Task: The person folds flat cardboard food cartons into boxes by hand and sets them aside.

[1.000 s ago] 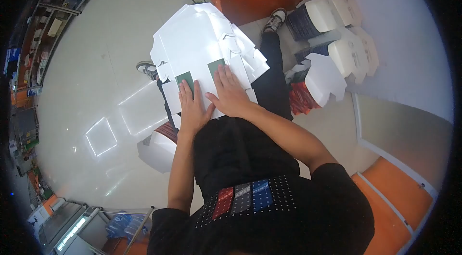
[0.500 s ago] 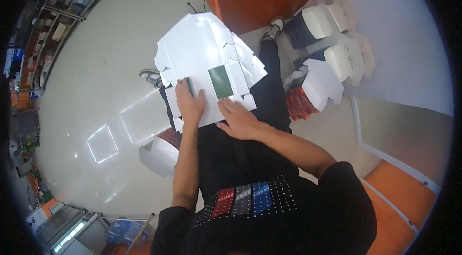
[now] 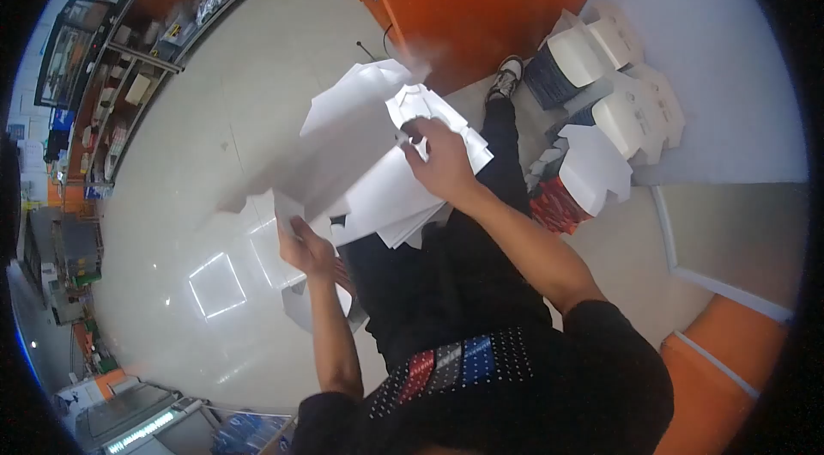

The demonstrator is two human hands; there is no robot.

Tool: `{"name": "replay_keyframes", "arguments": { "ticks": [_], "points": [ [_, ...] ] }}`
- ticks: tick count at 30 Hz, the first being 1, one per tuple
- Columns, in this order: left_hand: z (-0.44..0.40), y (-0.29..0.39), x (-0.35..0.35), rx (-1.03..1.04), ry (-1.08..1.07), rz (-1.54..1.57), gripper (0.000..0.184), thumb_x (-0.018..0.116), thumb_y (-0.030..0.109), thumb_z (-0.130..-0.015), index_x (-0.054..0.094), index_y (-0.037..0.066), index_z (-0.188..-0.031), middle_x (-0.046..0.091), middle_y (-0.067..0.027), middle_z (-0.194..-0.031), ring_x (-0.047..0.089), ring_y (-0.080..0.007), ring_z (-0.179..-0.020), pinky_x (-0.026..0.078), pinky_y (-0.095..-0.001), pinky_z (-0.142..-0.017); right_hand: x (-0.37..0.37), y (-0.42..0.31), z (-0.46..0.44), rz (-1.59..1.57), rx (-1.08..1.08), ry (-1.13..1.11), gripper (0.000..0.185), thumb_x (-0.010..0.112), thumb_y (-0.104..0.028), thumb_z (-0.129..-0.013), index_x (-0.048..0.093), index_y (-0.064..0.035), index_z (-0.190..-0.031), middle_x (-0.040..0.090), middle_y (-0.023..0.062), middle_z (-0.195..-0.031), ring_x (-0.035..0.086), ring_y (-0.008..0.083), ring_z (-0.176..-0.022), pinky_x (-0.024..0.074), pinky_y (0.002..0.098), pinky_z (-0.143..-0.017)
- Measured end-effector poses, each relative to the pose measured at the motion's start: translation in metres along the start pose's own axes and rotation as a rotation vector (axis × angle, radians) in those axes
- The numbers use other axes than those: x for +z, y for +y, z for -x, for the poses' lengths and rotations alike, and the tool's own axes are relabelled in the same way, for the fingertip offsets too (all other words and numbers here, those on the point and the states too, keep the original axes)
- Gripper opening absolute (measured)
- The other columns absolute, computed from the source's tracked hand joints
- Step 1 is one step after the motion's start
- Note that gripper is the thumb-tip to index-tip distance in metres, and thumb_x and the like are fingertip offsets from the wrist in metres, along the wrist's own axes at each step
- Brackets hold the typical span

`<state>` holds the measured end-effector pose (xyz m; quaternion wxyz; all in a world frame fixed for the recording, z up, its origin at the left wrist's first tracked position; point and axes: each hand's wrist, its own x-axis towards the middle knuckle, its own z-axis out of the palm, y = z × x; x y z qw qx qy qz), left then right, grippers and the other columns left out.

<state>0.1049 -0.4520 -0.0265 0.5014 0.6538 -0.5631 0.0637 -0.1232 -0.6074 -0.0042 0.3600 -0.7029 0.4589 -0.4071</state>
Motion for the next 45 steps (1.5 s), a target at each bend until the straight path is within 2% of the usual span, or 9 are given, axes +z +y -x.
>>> {"name": "replay_keyframes", "arguments": {
  "ticks": [3, 9, 11, 17, 21, 31, 35, 40, 45],
  "points": [
    [0.012, -0.074, -0.001, 0.242, -0.096, -0.392, 0.041, 0.055, 0.013, -0.104, 0.052, -0.003, -0.141, 0.063, -0.0216, -0.134, 0.063, -0.0309, -0.123, 0.051, -0.0421, -0.103, 0.0, 0.021, 0.009, -0.03, -0.152, 0.021, 0.029, 0.074, -0.012, -0.086, 0.067, -0.0033, -0.113, 0.071, 0.0145, -0.106, 0.07, 0.0295, -0.093, 0.0531, 0.0379, -0.075],
    [-0.003, 0.005, 0.016, -0.505, -0.007, 0.196, 0.033, 0.052, 0.015, -0.106, 0.056, -0.008, -0.129, 0.068, -0.0201, -0.123, 0.066, -0.0246, -0.11, 0.05, -0.036, -0.091, -0.005, 0.012, 0.008, -0.063, -0.052, 0.079, 0.026, 0.072, -0.006, -0.088, 0.066, 0.0016, -0.112, 0.07, 0.0175, -0.103, 0.07, 0.028, -0.091, 0.0543, 0.0361, -0.08],
    [-0.016, -0.001, 0.02, -0.711, -0.203, 0.288, 0.052, 0.059, 0.015, -0.102, 0.04, -0.006, -0.146, 0.055, -0.0236, -0.142, 0.055, -0.034, -0.128, 0.043, -0.0454, -0.106, -0.006, 0.017, 0.004, -0.22, 0.046, 0.051, 0.024, 0.071, -0.007, -0.089, 0.066, 0.0031, -0.11, 0.071, 0.0193, -0.1, 0.071, 0.029, -0.089, 0.0546, 0.0366, -0.079],
    [0.0, 0.02, 0.06, -0.1, -0.146, -0.62, 0.061, 0.068, 0.021, -0.097, 0.044, -0.006, -0.145, 0.061, -0.022, -0.13, 0.059, -0.0289, -0.116, 0.05, -0.0442, -0.094, 0.004, 0.061, 0.02, -0.012, 0.208, -0.077, 0.025, 0.069, -0.012, -0.091, 0.065, 0.0046, -0.109, 0.071, 0.0208, -0.095, 0.071, 0.0323, -0.086, 0.0548, 0.0384, -0.079],
    [-0.006, 0.074, 0.1, -1.136, -0.437, 0.778, 0.069, 0.071, 0.03, -0.096, 0.043, -0.008, -0.146, 0.063, -0.0176, -0.129, 0.066, -0.022, -0.103, 0.056, -0.0338, -0.079, 0.004, 0.041, 0.036, -0.029, 0.152, -0.205, 0.025, 0.069, -0.007, -0.091, 0.063, 0.0026, -0.114, 0.072, 0.0174, -0.098, 0.071, 0.028, -0.088, 0.0545, 0.0359, -0.079],
    [-0.028, 0.062, 0.095, -1.099, -0.324, 0.818, 0.03, 0.056, 0.007, -0.103, 0.061, -0.01, -0.127, 0.073, -0.0141, -0.103, 0.068, -0.0129, -0.083, 0.055, -0.0264, -0.066, -0.043, -0.005, 0.077, -0.334, 0.116, -0.263, 0.105, 0.089, -0.005, -0.071, 0.03, -0.0073, -0.157, 0.036, 0.0127, -0.154, 0.047, 0.0279, -0.136, 0.0494, 0.0421, -0.106],
    [-0.047, 0.083, 0.076, -1.131, -0.155, 0.982, 0.024, 0.054, 0.006, -0.104, 0.061, -0.007, -0.123, 0.073, -0.0129, -0.102, 0.07, -0.0127, -0.082, 0.059, -0.0247, -0.066, -0.025, -0.01, 0.107, -0.699, 0.172, -0.073, 0.098, 0.084, 0.002, -0.078, 0.026, -0.0017, -0.156, 0.036, 0.0158, -0.15, 0.051, 0.0259, -0.133, 0.0486, 0.0414, -0.107],
    [-0.055, 0.094, 0.056, -1.056, -0.108, 1.057, 0.028, 0.062, 0.003, -0.098, 0.055, -0.004, -0.124, 0.07, -0.0129, -0.109, 0.071, -0.0185, -0.094, 0.062, -0.0343, -0.077, -0.03, -0.029, 0.1, -0.21, -0.108, -0.054, 0.051, 0.077, 0.0, -0.084, 0.061, -0.0024, -0.133, 0.065, 0.0163, -0.126, 0.067, 0.0311, -0.111, 0.0619, 0.0349, -0.08],
    [-0.073, 0.113, 0.029, -0.943, -0.037, 1.105, 0.036, 0.063, -0.007, -0.092, 0.053, -0.004, -0.127, 0.069, -0.0145, -0.113, 0.071, -0.0197, -0.098, 0.063, -0.0356, -0.078, -0.045, -0.054, 0.057, 0.179, -0.713, -0.082, 0.044, 0.074, -0.005, -0.08, 0.072, -0.0169, -0.123, 0.062, 0.0064, -0.13, 0.065, 0.0265, -0.106, 0.0602, 0.0344, -0.083]
  ]
}}
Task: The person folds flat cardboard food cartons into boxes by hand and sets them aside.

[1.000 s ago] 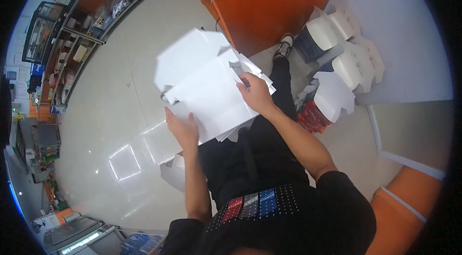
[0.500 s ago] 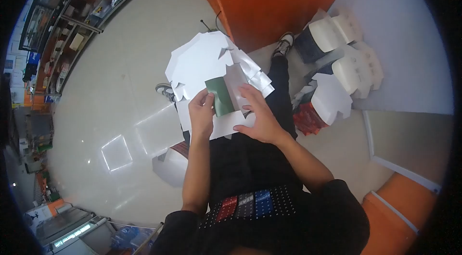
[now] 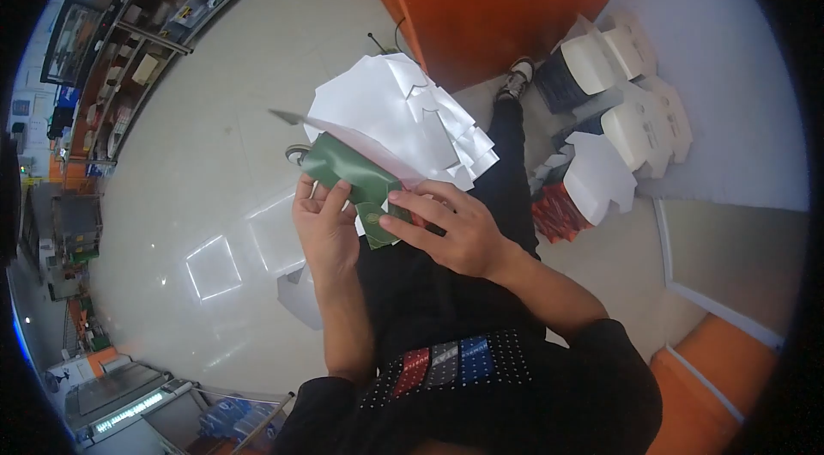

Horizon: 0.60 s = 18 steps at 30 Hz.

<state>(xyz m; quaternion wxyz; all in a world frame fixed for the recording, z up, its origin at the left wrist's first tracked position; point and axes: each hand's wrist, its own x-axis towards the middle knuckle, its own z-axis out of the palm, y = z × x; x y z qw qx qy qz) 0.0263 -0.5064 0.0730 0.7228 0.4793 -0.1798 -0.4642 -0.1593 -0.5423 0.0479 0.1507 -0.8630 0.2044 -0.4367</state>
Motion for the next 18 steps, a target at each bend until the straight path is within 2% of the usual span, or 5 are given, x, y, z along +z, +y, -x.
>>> {"name": "replay_keyframes", "arguments": {
  "ticks": [2, 4, 7, 16, 18],
  "points": [
    [0.004, 0.009, -0.003, -0.006, -0.061, 0.012, 0.037, 0.06, -0.006, -0.092, 0.052, -0.005, -0.128, 0.069, -0.0155, -0.115, 0.071, -0.0232, -0.101, 0.064, -0.0379, -0.08, -0.01, 0.001, -0.012, 0.071, -0.047, -0.089, 0.04, 0.072, -0.01, -0.084, 0.072, -0.0181, -0.123, 0.061, 0.0043, -0.132, 0.064, 0.0256, -0.106, 0.0594, 0.0344, -0.085],
    [0.009, 0.012, -0.007, -0.013, -0.125, 0.066, 0.036, 0.057, -0.002, -0.094, 0.051, -0.005, -0.129, 0.068, -0.0161, -0.115, 0.071, -0.025, -0.102, 0.064, -0.0381, -0.08, -0.015, 0.005, -0.02, 0.068, -0.089, -0.089, 0.043, 0.076, -0.005, -0.076, 0.075, -0.0164, -0.117, 0.061, 0.0047, -0.13, 0.062, 0.0252, -0.101, 0.0591, 0.0327, -0.078],
    [0.015, 0.023, 0.0, -0.04, -0.177, 0.27, 0.03, 0.053, 0.011, -0.102, 0.052, -0.005, -0.127, 0.067, -0.0165, -0.117, 0.072, -0.0262, -0.101, 0.065, -0.0374, -0.08, -0.023, 0.007, -0.026, 0.075, -0.124, -0.126, 0.04, 0.075, -0.008, -0.078, 0.075, -0.0161, -0.117, 0.061, 0.0052, -0.129, 0.063, 0.0248, -0.099, 0.0591, 0.0329, -0.078],
    [0.04, 0.016, 0.009, 0.023, -0.03, 0.255, 0.031, 0.048, 0.024, -0.109, 0.063, -0.003, -0.115, 0.071, -0.0154, -0.111, 0.073, -0.0237, -0.097, 0.067, -0.0381, -0.078, -0.009, 0.0, -0.02, -0.064, -0.089, -0.056, 0.042, 0.071, -0.008, -0.084, 0.071, -0.0099, -0.126, 0.061, 0.0107, -0.126, 0.067, 0.0253, -0.097, 0.0599, 0.035, -0.079],
    [0.045, 0.013, 0.008, 0.065, -0.038, 0.171, 0.035, 0.049, 0.027, -0.109, 0.059, -0.005, -0.121, 0.068, -0.0158, -0.116, 0.072, -0.0242, -0.098, 0.065, -0.0366, -0.079, -0.005, -0.003, -0.017, -0.103, -0.08, -0.032, 0.042, 0.071, -0.006, -0.083, 0.072, -0.0088, -0.125, 0.061, 0.0127, -0.125, 0.067, 0.0261, -0.096, 0.0599, 0.0347, -0.078]
  ]
}}
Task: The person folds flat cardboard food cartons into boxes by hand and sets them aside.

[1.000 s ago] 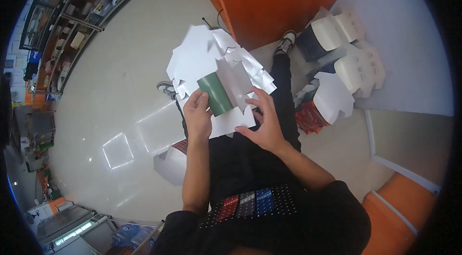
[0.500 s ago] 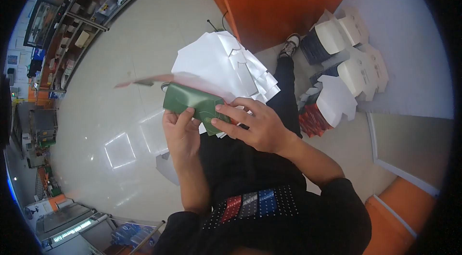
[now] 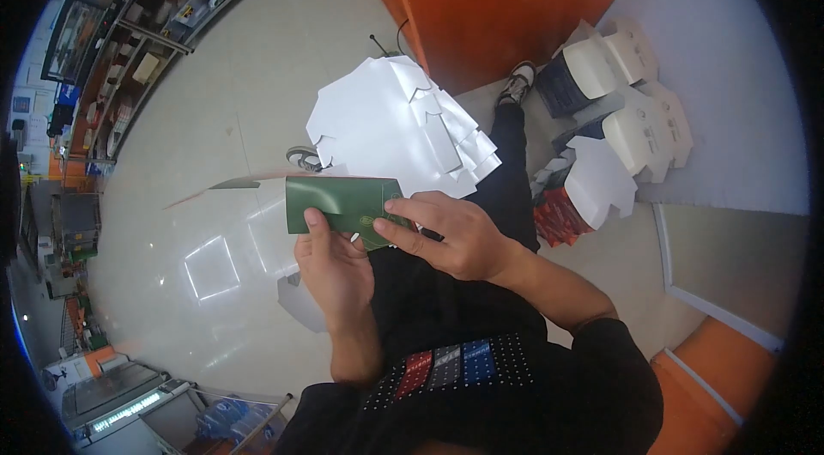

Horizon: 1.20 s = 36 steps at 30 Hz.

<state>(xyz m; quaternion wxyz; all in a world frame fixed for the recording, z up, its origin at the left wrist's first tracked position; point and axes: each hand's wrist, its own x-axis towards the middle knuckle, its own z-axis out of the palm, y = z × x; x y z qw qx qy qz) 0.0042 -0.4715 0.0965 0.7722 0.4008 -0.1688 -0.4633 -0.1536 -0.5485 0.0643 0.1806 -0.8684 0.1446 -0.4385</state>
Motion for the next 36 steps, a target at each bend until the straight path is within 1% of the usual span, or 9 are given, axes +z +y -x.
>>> {"name": "replay_keyframes", "arguments": {
  "ticks": [4, 8, 10, 12, 13, 16, 18, 25, 36],
  "points": [
    [0.016, -0.017, 0.003, -0.036, 0.018, -0.188, 0.037, 0.048, 0.026, -0.11, 0.055, -0.007, -0.124, 0.066, -0.0154, -0.117, 0.07, -0.0244, -0.1, 0.063, -0.0361, -0.083, 0.005, -0.005, 0.01, 0.003, 0.07, 0.006, 0.043, 0.071, -0.003, -0.082, 0.072, -0.0074, -0.124, 0.061, 0.0152, -0.123, 0.067, 0.0288, -0.097, 0.059, 0.0345, -0.079],
    [0.023, -0.037, 0.004, 0.12, 0.07, -0.347, 0.029, 0.051, 0.018, -0.108, 0.063, -0.008, -0.115, 0.068, -0.013, -0.113, 0.067, -0.0189, -0.101, 0.059, -0.0306, -0.087, 0.003, -0.015, 0.006, -0.007, 0.223, -0.052, 0.042, 0.076, -0.006, -0.078, 0.073, -0.0046, -0.12, 0.062, 0.0156, -0.12, 0.065, 0.0295, -0.094, 0.0545, 0.0372, -0.077],
    [0.02, -0.046, 0.0, 0.229, -0.023, -0.519, 0.023, 0.055, 0.012, -0.105, 0.061, -0.006, -0.118, 0.068, -0.0136, -0.112, 0.068, -0.0214, -0.096, 0.056, -0.0312, -0.083, -0.004, -0.017, -0.001, -0.09, 0.304, -0.005, 0.042, 0.079, -0.009, -0.08, 0.07, -0.0035, -0.121, 0.063, 0.0146, -0.118, 0.063, 0.0289, -0.095, 0.0527, 0.0379, -0.081],
    [0.018, -0.058, -0.018, 0.398, -0.19, -0.851, 0.025, 0.055, 0.011, -0.105, 0.056, -0.006, -0.124, 0.067, -0.011, -0.111, 0.066, -0.0192, -0.099, 0.054, -0.0315, -0.082, -0.008, -0.019, -0.021, -0.081, 0.292, 0.156, 0.044, 0.08, -0.013, -0.08, 0.069, -0.0034, -0.121, 0.064, 0.0141, -0.116, 0.063, 0.028, -0.095, 0.052, 0.0382, -0.083],
    [0.019, -0.059, -0.007, 0.384, -0.15, -0.83, 0.02, 0.062, 0.007, -0.098, 0.063, -0.004, -0.114, 0.066, -0.0183, -0.106, 0.067, -0.0325, -0.091, 0.051, -0.0389, -0.075, -0.008, -0.021, -0.032, -0.08, 0.286, 0.237, 0.045, 0.081, -0.015, -0.08, 0.068, -0.0034, -0.121, 0.064, 0.0138, -0.115, 0.063, 0.0276, -0.096, 0.0516, 0.0383, -0.083],
    [0.021, -0.065, -0.002, 0.541, -0.29, -1.048, 0.017, 0.061, 0.008, -0.099, 0.064, -0.003, -0.112, 0.066, -0.0154, -0.103, 0.067, -0.0296, -0.094, 0.052, -0.0383, -0.077, -0.012, -0.022, -0.059, -0.163, 0.143, 0.185, 0.049, 0.083, -0.018, -0.079, 0.066, -0.0042, -0.123, 0.065, 0.0111, -0.113, 0.063, 0.0268, -0.096, 0.0505, 0.0376, -0.085],
    [0.018, -0.064, -0.004, 0.599, -0.34, -1.112, 0.018, 0.061, 0.008, -0.099, 0.063, -0.003, -0.113, 0.066, -0.0152, -0.104, 0.067, -0.0292, -0.095, 0.051, -0.0382, -0.078, -0.01, -0.026, -0.065, -0.124, 0.056, 0.065, 0.038, 0.08, -0.016, -0.078, 0.07, -0.0054, -0.114, 0.066, 0.0071, -0.107, 0.064, 0.025, -0.097, 0.0513, 0.0365, -0.082],
    [0.017, -0.063, -0.031, 0.36, -0.228, -0.97, 0.021, 0.061, 0.011, -0.1, 0.061, -0.002, -0.116, 0.066, -0.0144, -0.107, 0.066, -0.0276, -0.098, 0.051, -0.0379, -0.081, -0.001, -0.032, -0.062, -0.043, -0.154, -0.013, 0.025, 0.073, -0.008, -0.079, 0.071, -0.0017, -0.103, 0.067, 0.0078, -0.102, 0.067, 0.0233, -0.096, 0.0588, 0.0336, -0.077],
    [0.017, -0.073, -0.07, 0.189, -0.123, -0.876, 0.026, 0.06, 0.015, -0.101, 0.057, -0.001, -0.121, 0.065, -0.0131, -0.112, 0.065, -0.0252, -0.103, 0.05, -0.0375, -0.085, 0.015, -0.007, -0.042, 0.02, -0.061, -0.035, 0.026, 0.074, -0.007, -0.079, 0.071, 0.0027, -0.102, 0.069, 0.0136, -0.106, 0.07, 0.0298, -0.102, 0.0612, 0.0354, -0.084]
  ]
}}
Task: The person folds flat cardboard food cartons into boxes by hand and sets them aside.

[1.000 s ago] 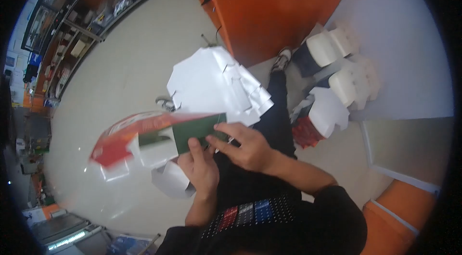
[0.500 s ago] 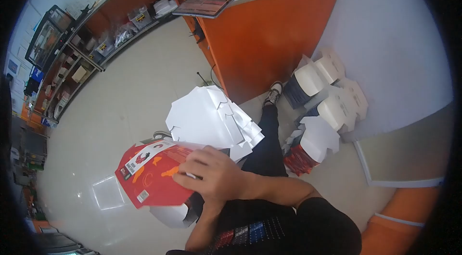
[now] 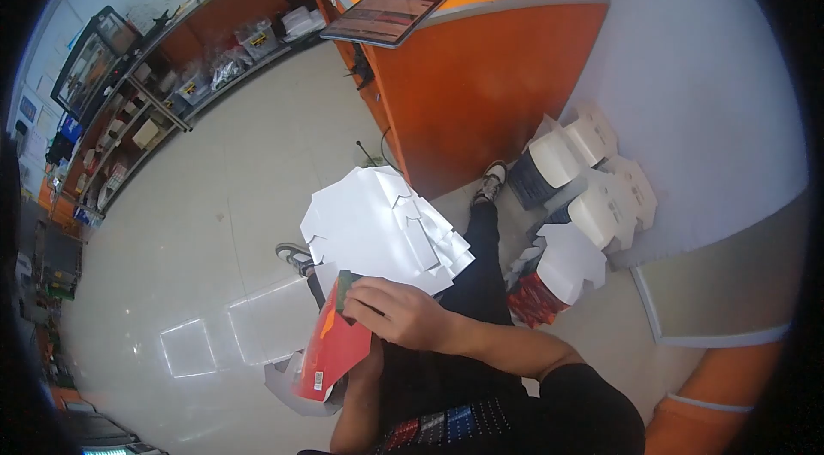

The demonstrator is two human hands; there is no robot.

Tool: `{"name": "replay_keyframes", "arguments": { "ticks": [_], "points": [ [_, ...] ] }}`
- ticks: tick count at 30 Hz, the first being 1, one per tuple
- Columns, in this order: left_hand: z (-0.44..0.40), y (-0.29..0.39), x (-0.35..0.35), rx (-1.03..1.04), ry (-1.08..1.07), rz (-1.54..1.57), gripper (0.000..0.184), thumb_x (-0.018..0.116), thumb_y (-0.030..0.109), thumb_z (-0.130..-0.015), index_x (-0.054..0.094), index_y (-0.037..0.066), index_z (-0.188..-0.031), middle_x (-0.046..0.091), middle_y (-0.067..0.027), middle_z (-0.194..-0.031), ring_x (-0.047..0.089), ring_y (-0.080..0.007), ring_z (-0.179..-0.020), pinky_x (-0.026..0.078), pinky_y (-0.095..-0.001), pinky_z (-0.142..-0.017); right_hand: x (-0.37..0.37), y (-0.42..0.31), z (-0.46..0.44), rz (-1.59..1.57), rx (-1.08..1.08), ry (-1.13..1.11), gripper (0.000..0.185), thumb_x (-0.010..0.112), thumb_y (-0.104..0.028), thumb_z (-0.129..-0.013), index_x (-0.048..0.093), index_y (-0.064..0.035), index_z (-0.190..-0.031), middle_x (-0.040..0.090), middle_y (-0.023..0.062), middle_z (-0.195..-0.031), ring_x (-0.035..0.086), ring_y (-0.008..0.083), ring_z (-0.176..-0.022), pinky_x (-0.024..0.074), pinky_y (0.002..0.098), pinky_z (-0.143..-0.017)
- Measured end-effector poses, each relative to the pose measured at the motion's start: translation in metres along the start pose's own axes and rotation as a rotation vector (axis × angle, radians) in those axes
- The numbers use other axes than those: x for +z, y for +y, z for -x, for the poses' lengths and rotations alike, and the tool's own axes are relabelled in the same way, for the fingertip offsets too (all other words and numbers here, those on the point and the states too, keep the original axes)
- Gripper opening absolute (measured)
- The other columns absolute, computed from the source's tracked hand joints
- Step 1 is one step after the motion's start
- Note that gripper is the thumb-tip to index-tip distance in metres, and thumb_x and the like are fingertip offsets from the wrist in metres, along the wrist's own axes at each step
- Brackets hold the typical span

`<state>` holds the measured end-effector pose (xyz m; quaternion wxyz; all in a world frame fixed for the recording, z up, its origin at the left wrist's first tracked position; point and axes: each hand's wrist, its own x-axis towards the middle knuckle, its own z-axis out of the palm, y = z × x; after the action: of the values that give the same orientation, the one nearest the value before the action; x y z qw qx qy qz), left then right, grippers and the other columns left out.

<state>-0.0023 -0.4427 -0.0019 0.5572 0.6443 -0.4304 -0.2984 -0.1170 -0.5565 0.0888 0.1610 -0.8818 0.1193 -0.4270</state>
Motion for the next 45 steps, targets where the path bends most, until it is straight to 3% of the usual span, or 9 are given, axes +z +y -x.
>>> {"name": "replay_keyframes", "arguments": {
  "ticks": [4, 10, 13, 16, 22, 28, 34, 37, 45],
  "points": [
    [-0.006, 0.014, 0.009, -0.06, -0.039, -0.113, 0.028, 0.059, 0.019, -0.101, 0.057, -0.001, -0.121, 0.064, -0.0147, -0.116, 0.065, -0.0278, -0.105, 0.05, -0.0403, -0.085, 0.009, -0.006, 0.009, -0.003, 0.096, 0.011, 0.028, 0.078, -0.007, -0.078, 0.07, 0.0044, -0.103, 0.069, 0.015, -0.105, 0.07, 0.0308, -0.101, 0.0608, 0.0356, -0.084],
    [-0.006, 0.026, 0.017, 0.045, -0.014, -0.18, 0.019, 0.059, 0.016, -0.103, 0.06, -0.002, -0.11, 0.065, -0.0132, -0.103, 0.065, -0.0221, -0.097, 0.052, -0.0354, -0.08, 0.014, -0.018, 0.012, -0.053, 0.222, 0.068, 0.023, 0.073, -0.007, -0.082, 0.066, 0.0032, -0.102, 0.066, 0.0148, -0.103, 0.068, 0.0297, -0.099, 0.0599, 0.0348, -0.08],
    [-0.002, 0.015, 0.014, -0.139, 0.003, 0.02, 0.021, 0.058, 0.019, -0.105, 0.059, -0.001, -0.112, 0.066, -0.0122, -0.104, 0.064, -0.0201, -0.098, 0.052, -0.0342, -0.081, 0.016, -0.017, 0.015, -0.052, 0.2, 0.065, 0.021, 0.075, -0.007, -0.083, 0.067, 0.0028, -0.1, 0.066, 0.0146, -0.101, 0.068, 0.0293, -0.098, 0.0596, 0.034, -0.08],
    [-0.004, 0.015, 0.008, -0.203, -0.002, 0.33, 0.023, 0.056, 0.021, -0.106, 0.058, 0.0, -0.116, 0.065, -0.0104, -0.11, 0.063, -0.018, -0.102, 0.051, -0.0323, -0.084, 0.017, -0.016, 0.019, -0.108, 0.195, 0.085, 0.025, 0.081, 0.0, -0.074, 0.07, 0.004, -0.096, 0.068, 0.0125, -0.1, 0.07, 0.0297, -0.097, 0.0595, 0.0357, -0.083],
    [-0.005, 0.032, 0.006, -0.229, 0.123, 0.846, 0.022, 0.053, 0.018, -0.107, 0.056, 0.002, -0.121, 0.061, -0.0055, -0.119, 0.058, -0.013, -0.107, 0.049, -0.0286, -0.088, 0.019, -0.01, 0.033, -0.186, 0.235, 0.125, 0.02, 0.08, 0.0, -0.078, 0.07, 0.0031, -0.095, 0.068, 0.0129, -0.101, 0.07, 0.0296, -0.096, 0.059, 0.0364, -0.081],
    [-0.011, 0.032, 0.006, -0.199, 0.041, 0.676, 0.016, 0.056, 0.016, -0.105, 0.057, 0.005, -0.117, 0.061, -0.0034, -0.11, 0.06, -0.012, -0.098, 0.049, -0.0263, -0.084, 0.017, -0.017, 0.026, 0.045, 0.166, 0.101, 0.026, 0.078, 0.0, -0.076, 0.068, 0.0055, -0.1, 0.066, 0.0147, -0.101, 0.069, 0.0297, -0.095, 0.058, 0.0351, -0.077],
    [-0.007, 0.02, 0.002, -0.283, 0.092, 0.859, 0.026, 0.061, 0.018, -0.102, 0.057, 0.004, -0.123, 0.064, -0.0026, -0.108, 0.062, -0.0138, -0.099, 0.051, -0.0291, -0.085, 0.012, -0.01, 0.021, 0.118, -0.009, -0.049, 0.033, 0.073, -0.001, -0.072, 0.067, 0.0057, -0.103, 0.064, 0.0141, -0.098, 0.067, 0.0292, -0.095, 0.055, 0.0368, -0.08],
    [-0.008, 0.02, -0.01, -0.088, 0.056, 0.339, 0.03, 0.06, 0.015, -0.102, 0.054, 0.003, -0.129, 0.063, -0.0059, -0.115, 0.062, -0.0168, -0.106, 0.051, -0.0313, -0.092, 0.012, 0.001, 0.021, 0.037, 0.014, -0.076, 0.032, 0.074, -0.001, -0.071, 0.066, 0.004, -0.102, 0.063, 0.0125, -0.095, 0.066, 0.0293, -0.096, 0.0533, 0.0374, -0.08],
    [-0.019, 0.027, -0.006, -0.029, 0.093, 0.241, 0.034, 0.06, 0.014, -0.101, 0.055, 0.003, -0.133, 0.064, -0.009, -0.12, 0.063, -0.021, -0.11, 0.051, -0.0338, -0.096, 0.006, -0.004, 0.011, -0.053, 0.141, 0.025, 0.03, 0.08, -0.01, -0.079, 0.066, 0.0001, -0.103, 0.065, 0.0119, -0.107, 0.063, 0.0322, -0.101, 0.0515, 0.0398, -0.085]
  ]
}}
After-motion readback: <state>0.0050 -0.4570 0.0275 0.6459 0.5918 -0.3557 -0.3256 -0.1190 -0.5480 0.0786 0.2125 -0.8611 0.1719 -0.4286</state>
